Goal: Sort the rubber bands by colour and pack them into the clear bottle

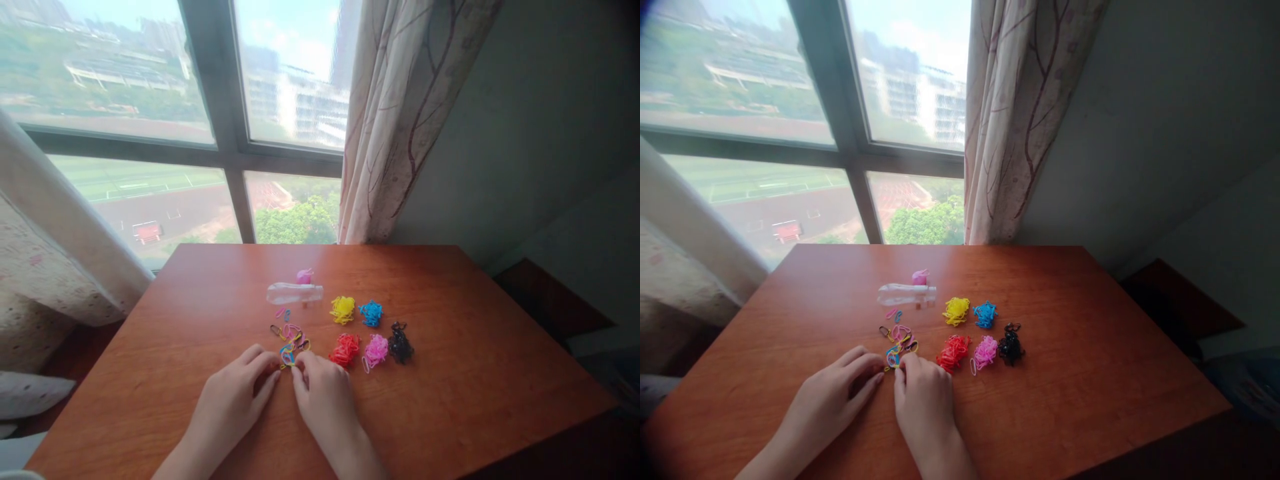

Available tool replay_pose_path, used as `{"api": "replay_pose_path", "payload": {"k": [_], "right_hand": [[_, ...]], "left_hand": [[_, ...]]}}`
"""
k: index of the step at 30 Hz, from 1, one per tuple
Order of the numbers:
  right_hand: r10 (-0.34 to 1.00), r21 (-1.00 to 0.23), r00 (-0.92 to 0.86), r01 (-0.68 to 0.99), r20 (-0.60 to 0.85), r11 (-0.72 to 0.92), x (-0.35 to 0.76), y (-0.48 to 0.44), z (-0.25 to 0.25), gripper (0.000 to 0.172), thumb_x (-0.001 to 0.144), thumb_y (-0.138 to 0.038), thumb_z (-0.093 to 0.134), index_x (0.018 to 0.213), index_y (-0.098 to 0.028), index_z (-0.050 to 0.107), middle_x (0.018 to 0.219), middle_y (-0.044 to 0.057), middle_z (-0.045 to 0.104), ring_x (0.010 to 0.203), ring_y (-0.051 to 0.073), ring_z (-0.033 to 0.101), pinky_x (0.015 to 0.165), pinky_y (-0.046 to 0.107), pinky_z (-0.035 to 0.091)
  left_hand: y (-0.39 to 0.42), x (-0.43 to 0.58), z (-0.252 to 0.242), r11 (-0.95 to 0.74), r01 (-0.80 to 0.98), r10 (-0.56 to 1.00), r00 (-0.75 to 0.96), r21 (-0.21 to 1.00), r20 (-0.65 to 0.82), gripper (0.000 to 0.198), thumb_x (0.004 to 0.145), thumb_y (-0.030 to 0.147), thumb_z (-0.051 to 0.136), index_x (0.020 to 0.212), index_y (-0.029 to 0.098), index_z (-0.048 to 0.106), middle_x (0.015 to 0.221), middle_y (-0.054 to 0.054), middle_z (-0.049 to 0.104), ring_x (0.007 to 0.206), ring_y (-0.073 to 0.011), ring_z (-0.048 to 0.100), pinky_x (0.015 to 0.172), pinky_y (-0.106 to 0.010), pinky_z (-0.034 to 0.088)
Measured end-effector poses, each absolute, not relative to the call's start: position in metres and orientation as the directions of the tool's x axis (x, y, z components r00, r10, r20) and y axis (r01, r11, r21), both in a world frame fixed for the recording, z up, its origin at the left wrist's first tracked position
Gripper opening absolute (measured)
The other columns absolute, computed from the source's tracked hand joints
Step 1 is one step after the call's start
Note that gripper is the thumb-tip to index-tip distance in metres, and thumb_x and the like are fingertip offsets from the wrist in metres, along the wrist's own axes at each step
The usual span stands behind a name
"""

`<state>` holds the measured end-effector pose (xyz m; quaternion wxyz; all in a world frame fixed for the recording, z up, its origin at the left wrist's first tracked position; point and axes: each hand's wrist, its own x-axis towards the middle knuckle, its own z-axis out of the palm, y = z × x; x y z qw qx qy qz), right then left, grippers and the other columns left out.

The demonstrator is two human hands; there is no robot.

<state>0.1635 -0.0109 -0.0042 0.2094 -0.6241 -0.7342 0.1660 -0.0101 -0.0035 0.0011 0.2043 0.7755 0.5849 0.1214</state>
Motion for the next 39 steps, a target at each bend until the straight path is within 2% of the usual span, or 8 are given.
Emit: {"api": "replay_pose_path", "payload": {"k": [8,14,18,21,27,33,39], "right_hand": [[0.976,-0.651,-0.075,0.734,0.205,0.193,0.169,-0.012,-0.008,0.011,0.087,-0.014,0.056,0.08,-0.022,0.061,0.068,-0.002,0.067,0.061,0.014,0.063,0.058,0.022,0.035],[0.983,-0.773,-0.041,0.612,0.18,0.167,0.172,-0.015,-0.01,0.012,0.089,-0.017,0.052,0.082,-0.022,0.062,0.067,-0.003,0.065,0.059,0.013,0.061,0.059,0.02,0.039],[0.983,-0.775,-0.051,0.608,0.174,0.169,0.173,-0.017,-0.009,0.012,0.089,-0.017,0.052,0.083,-0.022,0.061,0.068,-0.002,0.065,0.06,0.013,0.061,0.06,0.02,0.039],[0.976,-0.756,-0.099,0.618,0.193,0.213,0.173,-0.018,-0.005,0.011,0.087,-0.015,0.052,0.085,-0.022,0.062,0.07,-0.002,0.066,0.062,0.013,0.062,0.062,0.02,0.039],[0.968,-0.704,-0.125,0.667,0.217,0.244,0.176,-0.022,0.001,0.012,0.086,-0.014,0.052,0.081,-0.021,0.06,0.067,-0.002,0.064,0.06,0.012,0.061,0.059,0.02,0.036],[0.98,-0.774,-0.076,0.604,0.183,0.191,0.183,-0.025,0.002,0.012,0.087,-0.016,0.051,0.08,-0.021,0.059,0.066,-0.003,0.062,0.057,0.011,0.058,0.055,0.018,0.037],[0.98,-0.792,0.036,0.595,0.198,0.138,0.205,-0.025,0.012,0.017,0.091,-0.024,0.05,0.078,-0.021,0.061,0.06,-0.003,0.058,0.053,0.011,0.054,0.053,0.02,0.035]], "left_hand": [[-0.004,-0.009,0.0,-0.251,0.853,0.954,0.298,0.457,-0.033,0.022,0.096,0.03,0.041,0.097,0.028,0.063,0.094,0.001,0.063,0.083,-0.0166,0.066,0.071,-0.025,0.046],[-0.005,-0.007,-0.002,-0.259,0.81,0.96,0.276,0.526,0.047,0.019,0.093,0.028,0.048,0.104,0.027,0.063,0.09,0.001,0.065,0.075,-0.0152,0.065,0.067,-0.023,0.047],[-0.006,-0.004,-0.004,-0.311,0.745,0.949,0.283,0.59,0.142,0.024,0.092,0.029,0.051,0.114,0.026,0.06,0.083,0.002,0.063,0.057,-0.0109,0.056,0.059,-0.021,0.046],[-0.006,-0.002,-0.005,-0.368,0.707,0.929,0.308,0.604,0.205,0.026,0.093,0.026,0.049,0.117,0.025,0.06,0.083,0.002,0.064,0.055,-0.0096,0.055,0.057,-0.019,0.046],[-0.005,-0.001,0.0,-0.398,0.671,0.914,0.347,0.625,0.21,0.025,0.094,0.022,0.047,0.102,0.027,0.069,0.092,0.0,0.069,0.066,-0.009,0.062,0.063,-0.017,0.047],[-0.003,-0.005,0.004,-0.351,0.675,0.936,0.263,0.648,0.234,0.018,0.091,0.025,0.051,0.092,0.023,0.069,0.073,0.002,0.066,0.055,-0.0098,0.054,0.055,-0.019,0.044],[-0.001,-0.003,0.007,-0.337,0.644,0.942,0.223,0.687,0.252,0.016,0.088,0.024,0.054,0.087,0.022,0.07,0.068,0.003,0.068,0.051,-0.0092,0.055,0.052,-0.018,0.044]]}}
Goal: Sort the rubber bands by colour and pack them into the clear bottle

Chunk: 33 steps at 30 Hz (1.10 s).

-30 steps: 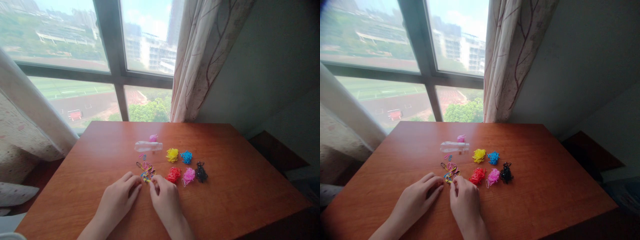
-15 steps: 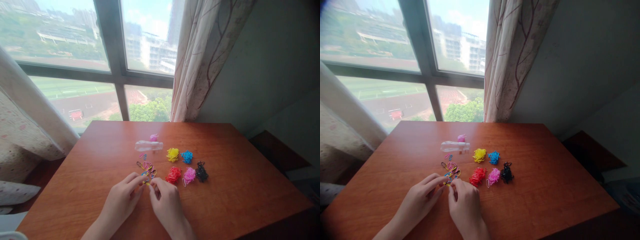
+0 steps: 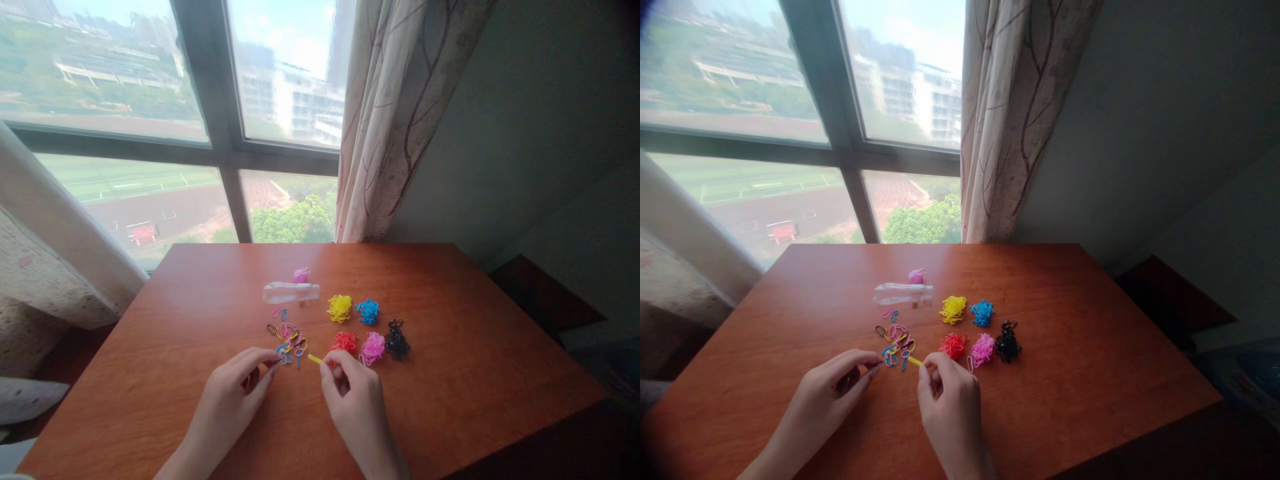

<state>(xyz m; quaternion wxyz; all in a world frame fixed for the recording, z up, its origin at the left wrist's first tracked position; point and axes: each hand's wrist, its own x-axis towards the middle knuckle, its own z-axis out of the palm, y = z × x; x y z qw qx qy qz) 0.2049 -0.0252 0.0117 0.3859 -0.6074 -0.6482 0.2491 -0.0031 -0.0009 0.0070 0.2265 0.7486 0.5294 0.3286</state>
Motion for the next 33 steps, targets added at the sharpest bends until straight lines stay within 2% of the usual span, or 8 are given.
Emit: {"api": "replay_pose_path", "payload": {"k": [3,8,13,16,21,28,33], "right_hand": [[0.968,-0.754,0.1,0.648,0.229,0.112,0.225,-0.009,0.021,0.018,0.091,-0.027,0.051,0.08,-0.021,0.063,0.059,-0.003,0.058,0.052,0.012,0.054,0.054,0.021,0.036],[0.945,-0.614,0.149,0.787,0.291,0.065,0.25,0.034,0.035,0.016,0.089,-0.026,0.054,0.079,-0.021,0.066,0.061,-0.002,0.063,0.057,0.013,0.058,0.057,0.023,0.036],[0.954,-0.449,0.161,0.893,0.253,-0.032,0.25,0.061,0.038,0.014,0.088,-0.023,0.057,0.08,-0.022,0.068,0.064,0.0,0.067,0.059,0.014,0.06,0.054,0.023,0.031],[0.957,-0.411,0.16,0.91,0.243,-0.048,0.248,0.066,0.033,0.013,0.088,-0.023,0.058,0.08,-0.022,0.069,0.068,0.003,0.07,0.06,0.015,0.062,0.053,0.024,0.029],[0.955,-0.416,0.158,0.909,0.25,-0.041,0.249,0.056,0.028,0.017,0.09,-0.021,0.054,0.083,-0.022,0.07,0.071,0.003,0.072,0.062,0.016,0.064,0.054,0.024,0.03],[0.954,-0.614,0.102,0.783,0.28,0.097,0.245,0.007,0.019,0.019,0.091,-0.022,0.05,0.086,-0.022,0.068,0.073,0.001,0.071,0.063,0.015,0.064,0.061,0.022,0.038],[0.966,-0.675,0.059,0.726,0.252,0.132,0.24,-0.028,0.002,0.021,0.092,-0.02,0.048,0.085,-0.022,0.067,0.068,0.001,0.068,0.059,0.014,0.062,0.058,0.021,0.04]], "left_hand": [[-0.001,-0.002,0.007,-0.345,0.642,0.938,0.213,0.685,0.273,0.016,0.086,0.024,0.055,0.086,0.022,0.071,0.066,0.003,0.069,0.049,-0.0092,0.055,0.049,-0.017,0.044],[0.0,-0.005,0.002,-0.337,0.648,0.941,0.224,0.682,0.253,0.016,0.086,0.024,0.055,0.088,0.023,0.07,0.068,0.004,0.07,0.05,-0.0094,0.058,0.051,-0.017,0.046],[0.0,-0.006,0.0,-0.323,0.658,0.947,0.222,0.68,0.234,0.016,0.086,0.025,0.054,0.09,0.023,0.07,0.069,0.003,0.071,0.051,-0.0099,0.058,0.052,-0.018,0.047],[0.0,-0.005,0.002,-0.324,0.659,0.946,0.228,0.678,0.231,0.016,0.086,0.025,0.054,0.089,0.023,0.07,0.069,0.003,0.071,0.051,-0.0099,0.058,0.052,-0.018,0.047],[0.0,-0.006,0.004,-0.332,0.65,0.943,0.245,0.683,0.226,0.015,0.087,0.025,0.055,0.088,0.023,0.07,0.071,0.003,0.071,0.052,-0.0095,0.057,0.053,-0.018,0.046],[0.0,-0.001,0.008,-0.324,0.601,0.945,0.243,0.731,0.218,0.015,0.087,0.026,0.057,0.085,0.021,0.071,0.07,0.002,0.069,0.054,-0.0101,0.058,0.053,-0.018,0.045],[0.001,0.008,0.008,-0.301,0.585,0.95,0.251,0.753,0.184,0.017,0.086,0.025,0.055,0.085,0.021,0.072,0.068,0.001,0.069,0.052,-0.01,0.056,0.051,-0.018,0.044]]}}
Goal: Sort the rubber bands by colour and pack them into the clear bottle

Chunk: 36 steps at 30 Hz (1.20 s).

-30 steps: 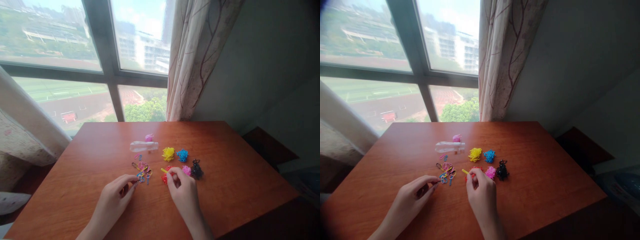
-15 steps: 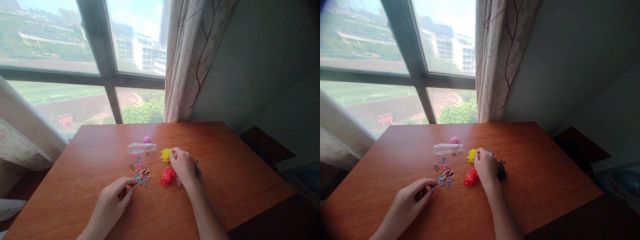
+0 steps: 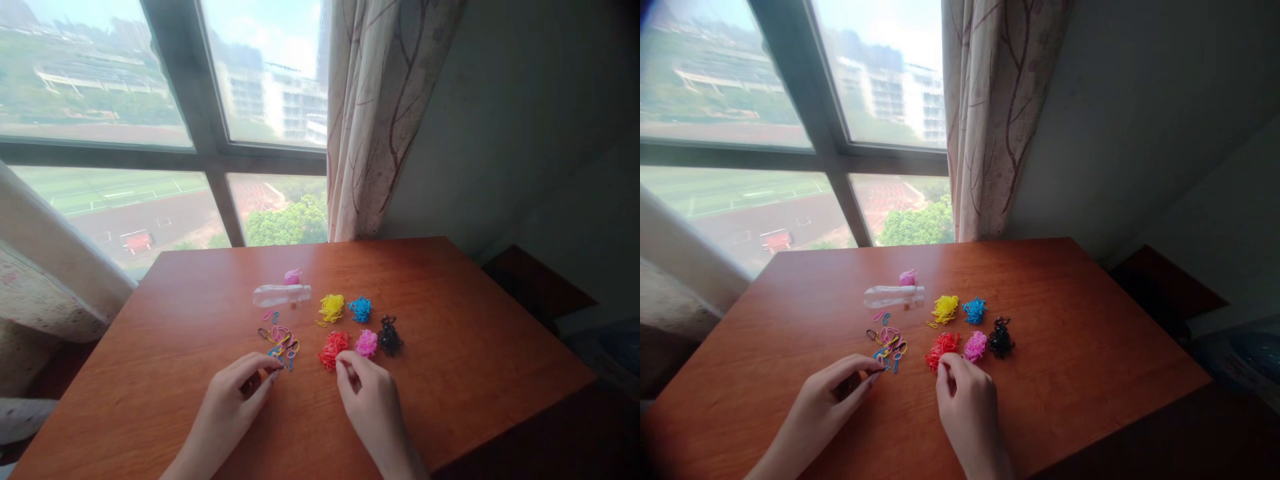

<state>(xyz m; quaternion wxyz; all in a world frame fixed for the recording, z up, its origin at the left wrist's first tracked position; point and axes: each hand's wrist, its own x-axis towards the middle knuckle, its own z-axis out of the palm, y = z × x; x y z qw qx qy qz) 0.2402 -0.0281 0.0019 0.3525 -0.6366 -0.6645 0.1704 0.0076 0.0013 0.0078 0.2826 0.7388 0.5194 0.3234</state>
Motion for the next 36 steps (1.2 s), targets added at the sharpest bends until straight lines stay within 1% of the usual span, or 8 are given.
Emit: {"api": "replay_pose_path", "payload": {"k": [7,12,15,22,26,31,34,36], "right_hand": [[0.974,-0.693,0.013,0.705,0.227,0.152,0.231,-0.051,-0.012,0.02,0.091,-0.017,0.047,0.087,-0.023,0.066,0.071,0.0,0.068,0.062,0.015,0.064,0.061,0.022,0.041],[0.977,-0.703,0.011,0.696,0.212,0.144,0.226,-0.057,-0.017,0.021,0.091,-0.018,0.046,0.085,-0.023,0.065,0.071,0.001,0.068,0.063,0.015,0.064,0.061,0.022,0.04],[0.976,-0.716,0.031,0.684,0.216,0.136,0.229,-0.059,-0.019,0.023,0.091,-0.018,0.044,0.085,-0.023,0.066,0.071,0.001,0.068,0.062,0.015,0.064,0.061,0.022,0.041],[0.977,-0.696,0.032,0.707,0.211,0.127,0.237,-0.061,-0.019,0.023,0.091,-0.018,0.043,0.082,-0.023,0.064,0.069,0.0,0.067,0.062,0.015,0.063,0.06,0.021,0.038],[0.975,-0.701,0.021,0.699,0.223,0.146,0.237,-0.062,-0.022,0.022,0.091,-0.018,0.044,0.081,-0.023,0.063,0.069,-0.001,0.067,0.062,0.015,0.063,0.06,0.022,0.038],[0.967,-0.717,0.047,0.681,0.249,0.152,0.235,-0.061,-0.026,0.021,0.09,-0.017,0.045,0.088,-0.022,0.065,0.076,0.0,0.07,0.067,0.016,0.066,0.064,0.023,0.04],[0.971,-0.713,0.033,0.685,0.236,0.149,0.233,-0.059,-0.024,0.02,0.09,-0.017,0.045,0.088,-0.022,0.065,0.074,0.0,0.068,0.065,0.016,0.064,0.062,0.023,0.038],[0.975,-0.706,0.014,0.691,0.223,0.152,0.23,-0.056,-0.022,0.019,0.09,-0.016,0.046,0.087,-0.023,0.064,0.072,-0.001,0.067,0.064,0.015,0.063,0.061,0.024,0.037]], "left_hand": [[0.011,0.03,0.017,-0.346,0.581,0.931,0.309,0.737,0.194,0.017,0.086,0.023,0.054,0.083,0.021,0.071,0.066,0.001,0.066,0.052,-0.0099,0.054,0.05,-0.019,0.042],[0.038,0.08,0.039,-0.465,0.547,0.858,0.473,0.696,0.201,0.016,0.084,0.016,0.055,0.085,0.02,0.07,0.074,0.0,0.07,0.056,-0.01,0.056,0.055,-0.02,0.043],[0.057,0.122,0.049,-0.567,0.523,0.773,0.605,0.636,0.191,0.018,0.085,0.015,0.056,0.089,0.021,0.072,0.085,-0.003,0.072,0.066,-0.0128,0.061,0.061,-0.022,0.046],[0.082,0.2,0.043,-0.672,0.479,0.661,0.732,0.565,0.166,0.013,0.081,0.022,0.064,0.088,0.025,0.075,0.085,-0.003,0.072,0.079,-0.0187,0.067,0.067,-0.025,0.048],[0.083,0.201,0.042,-0.669,0.529,0.68,0.719,0.523,0.142,0.021,0.081,0.027,0.064,0.1,0.027,0.074,0.093,-0.005,0.071,0.08,-0.0222,0.068,0.068,-0.029,0.05],[0.075,0.151,0.05,-0.6,0.618,0.766,0.627,0.508,0.143,0.028,0.087,0.028,0.057,0.113,0.027,0.067,0.105,-0.005,0.069,0.088,-0.0227,0.068,0.073,-0.03,0.051],[0.068,0.105,0.05,-0.543,0.665,0.817,0.561,0.512,0.138,0.025,0.089,0.026,0.053,0.111,0.025,0.067,0.103,-0.004,0.069,0.086,-0.0204,0.067,0.073,-0.029,0.05],[0.062,0.073,0.046,-0.466,0.71,0.871,0.475,0.528,0.129,0.023,0.091,0.028,0.051,0.107,0.024,0.067,0.097,-0.003,0.07,0.078,-0.0172,0.066,0.067,-0.026,0.048]]}}
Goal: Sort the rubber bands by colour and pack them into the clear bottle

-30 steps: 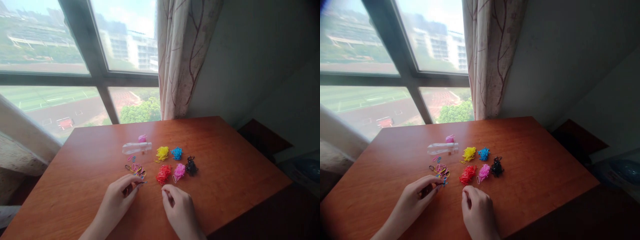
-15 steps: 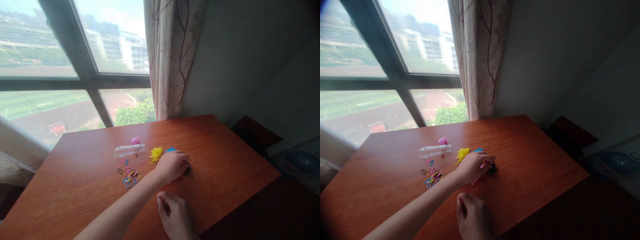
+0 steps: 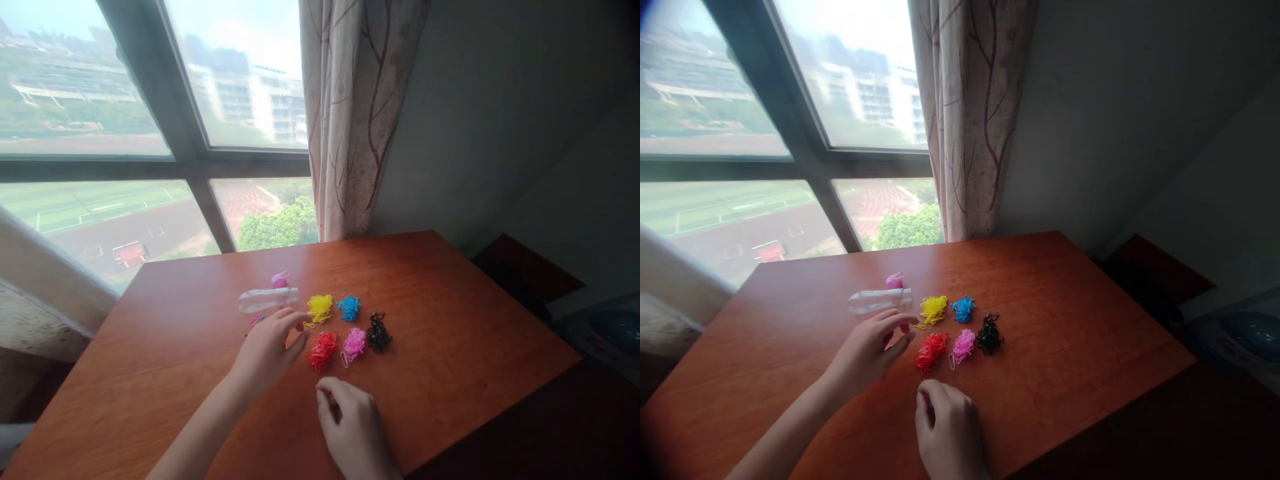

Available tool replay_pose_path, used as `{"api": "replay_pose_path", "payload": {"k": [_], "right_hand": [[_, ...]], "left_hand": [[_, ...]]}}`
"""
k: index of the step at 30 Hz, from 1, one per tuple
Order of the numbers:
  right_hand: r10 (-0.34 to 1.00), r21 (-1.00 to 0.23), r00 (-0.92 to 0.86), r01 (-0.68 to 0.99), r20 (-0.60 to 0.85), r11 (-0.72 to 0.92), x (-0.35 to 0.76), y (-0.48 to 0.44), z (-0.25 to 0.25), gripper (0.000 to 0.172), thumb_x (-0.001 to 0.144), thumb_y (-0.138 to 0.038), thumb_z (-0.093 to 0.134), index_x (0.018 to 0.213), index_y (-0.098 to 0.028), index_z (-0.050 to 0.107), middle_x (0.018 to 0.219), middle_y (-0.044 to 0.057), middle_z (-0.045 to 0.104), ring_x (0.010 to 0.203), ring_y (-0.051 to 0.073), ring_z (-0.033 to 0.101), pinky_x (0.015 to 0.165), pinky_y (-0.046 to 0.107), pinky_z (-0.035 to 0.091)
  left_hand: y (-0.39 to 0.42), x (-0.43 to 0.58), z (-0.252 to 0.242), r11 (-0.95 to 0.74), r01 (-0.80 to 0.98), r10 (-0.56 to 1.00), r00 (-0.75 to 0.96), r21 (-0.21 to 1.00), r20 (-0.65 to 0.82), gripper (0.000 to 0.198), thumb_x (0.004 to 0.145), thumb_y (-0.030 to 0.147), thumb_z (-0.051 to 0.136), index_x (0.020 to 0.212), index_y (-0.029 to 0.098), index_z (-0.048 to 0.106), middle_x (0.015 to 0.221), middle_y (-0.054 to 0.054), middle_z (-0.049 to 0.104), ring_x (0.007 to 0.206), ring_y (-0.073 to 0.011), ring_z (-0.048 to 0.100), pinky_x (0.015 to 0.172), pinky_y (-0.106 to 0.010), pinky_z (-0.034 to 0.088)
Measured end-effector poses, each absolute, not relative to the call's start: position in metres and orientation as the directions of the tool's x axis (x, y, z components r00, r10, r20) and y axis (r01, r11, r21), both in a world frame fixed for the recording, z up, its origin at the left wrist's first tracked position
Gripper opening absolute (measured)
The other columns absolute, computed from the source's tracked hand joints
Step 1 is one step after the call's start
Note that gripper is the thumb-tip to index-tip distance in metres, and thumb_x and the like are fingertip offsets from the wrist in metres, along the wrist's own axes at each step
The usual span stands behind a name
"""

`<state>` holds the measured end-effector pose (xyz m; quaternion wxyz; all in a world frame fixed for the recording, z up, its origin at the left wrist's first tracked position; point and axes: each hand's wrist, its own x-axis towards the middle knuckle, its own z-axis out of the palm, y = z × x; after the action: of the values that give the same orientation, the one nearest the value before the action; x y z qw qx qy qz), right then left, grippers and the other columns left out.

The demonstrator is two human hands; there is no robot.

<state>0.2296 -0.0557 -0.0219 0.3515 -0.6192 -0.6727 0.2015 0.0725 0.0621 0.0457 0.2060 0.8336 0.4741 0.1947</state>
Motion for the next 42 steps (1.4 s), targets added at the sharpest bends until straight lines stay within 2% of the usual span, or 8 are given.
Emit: {"api": "replay_pose_path", "payload": {"k": [6,10,14,22,25,31,37,42], "right_hand": [[0.982,-0.652,-0.016,0.745,0.19,0.139,0.212,-0.043,-0.015,0.016,0.09,-0.015,0.051,0.086,-0.024,0.064,0.071,-0.002,0.067,0.063,0.015,0.063,0.06,0.025,0.034],[0.987,-0.584,-0.027,0.804,0.156,0.114,0.194,-0.035,-0.008,0.013,0.086,-0.015,0.061,0.092,-0.025,0.065,0.072,-0.002,0.069,0.064,0.017,0.065,0.059,0.025,0.033],[0.994,-0.518,-0.051,0.85,0.094,0.093,0.176,-0.026,-0.002,0.01,0.084,-0.018,0.067,0.09,-0.025,0.063,0.075,-0.001,0.071,0.067,0.019,0.066,0.057,0.026,0.033],[0.997,-0.427,-0.037,0.902,0.065,0.061,0.161,-0.016,-0.004,0.014,0.089,-0.011,0.056,0.086,-0.023,0.063,0.078,0.002,0.072,0.069,0.02,0.068,0.057,0.026,0.034],[0.996,-0.453,-0.029,0.889,0.086,0.065,0.164,-0.017,-0.004,0.015,0.088,-0.01,0.057,0.087,-0.023,0.064,0.077,0.001,0.072,0.069,0.02,0.068,0.057,0.026,0.033],[0.988,-0.604,-0.017,0.789,0.153,0.107,0.172,-0.018,-0.004,0.013,0.086,-0.011,0.058,0.084,-0.023,0.063,0.074,-0.002,0.071,0.066,0.016,0.067,0.059,0.024,0.034],[0.981,-0.675,-0.024,0.722,0.193,0.15,0.175,-0.018,0.0,0.013,0.086,-0.013,0.055,0.081,-0.022,0.063,0.069,-0.003,0.069,0.061,0.014,0.064,0.059,0.022,0.035],[0.984,-0.716,-0.047,0.679,0.175,0.159,0.176,-0.019,0.004,0.014,0.085,-0.012,0.053,0.08,-0.022,0.063,0.068,-0.003,0.068,0.06,0.013,0.063,0.058,0.021,0.035]], "left_hand": [[0.032,0.003,0.016,-0.337,0.788,0.941,0.28,0.515,0.188,0.022,0.093,0.036,0.049,0.105,0.024,0.064,0.086,0.002,0.069,0.055,-0.0115,0.054,0.058,-0.023,0.045],[0.014,-0.011,0.001,-0.331,0.789,0.943,0.267,0.517,0.197,0.019,0.092,0.033,0.05,0.1,0.024,0.064,0.092,0.001,0.07,0.065,-0.0129,0.062,0.063,-0.023,0.049],[0.01,-0.008,-0.002,-0.304,0.794,0.953,0.254,0.526,0.168,0.017,0.091,0.034,0.05,0.095,0.024,0.064,0.088,0.001,0.069,0.07,-0.0144,0.065,0.066,-0.023,0.05],[0.008,-0.004,-0.001,-0.272,0.809,0.96,0.263,0.522,0.092,0.017,0.091,0.032,0.049,0.098,0.027,0.064,0.09,0.001,0.068,0.075,-0.0159,0.067,0.068,-0.025,0.05],[0.008,-0.004,-0.001,-0.268,0.807,0.96,0.267,0.527,0.08,0.019,0.091,0.031,0.049,0.103,0.027,0.064,0.091,0.001,0.068,0.078,-0.0161,0.067,0.068,-0.024,0.05],[0.008,-0.003,-0.003,-0.262,0.832,0.963,0.258,0.488,0.076,0.022,0.091,0.032,0.049,0.107,0.028,0.064,0.093,0.001,0.068,0.078,-0.0166,0.068,0.066,-0.024,0.05],[0.007,-0.002,-0.004,-0.301,0.831,0.952,0.291,0.467,0.097,0.028,0.092,0.029,0.047,0.114,0.03,0.064,0.099,0.0,0.069,0.076,-0.0153,0.069,0.064,-0.022,0.05],[0.005,0.0,0.0,-0.37,0.748,0.928,0.331,0.551,0.174,0.031,0.089,0.021,0.049,0.116,0.028,0.063,0.104,-0.002,0.069,0.084,-0.0153,0.07,0.071,-0.021,0.053]]}}
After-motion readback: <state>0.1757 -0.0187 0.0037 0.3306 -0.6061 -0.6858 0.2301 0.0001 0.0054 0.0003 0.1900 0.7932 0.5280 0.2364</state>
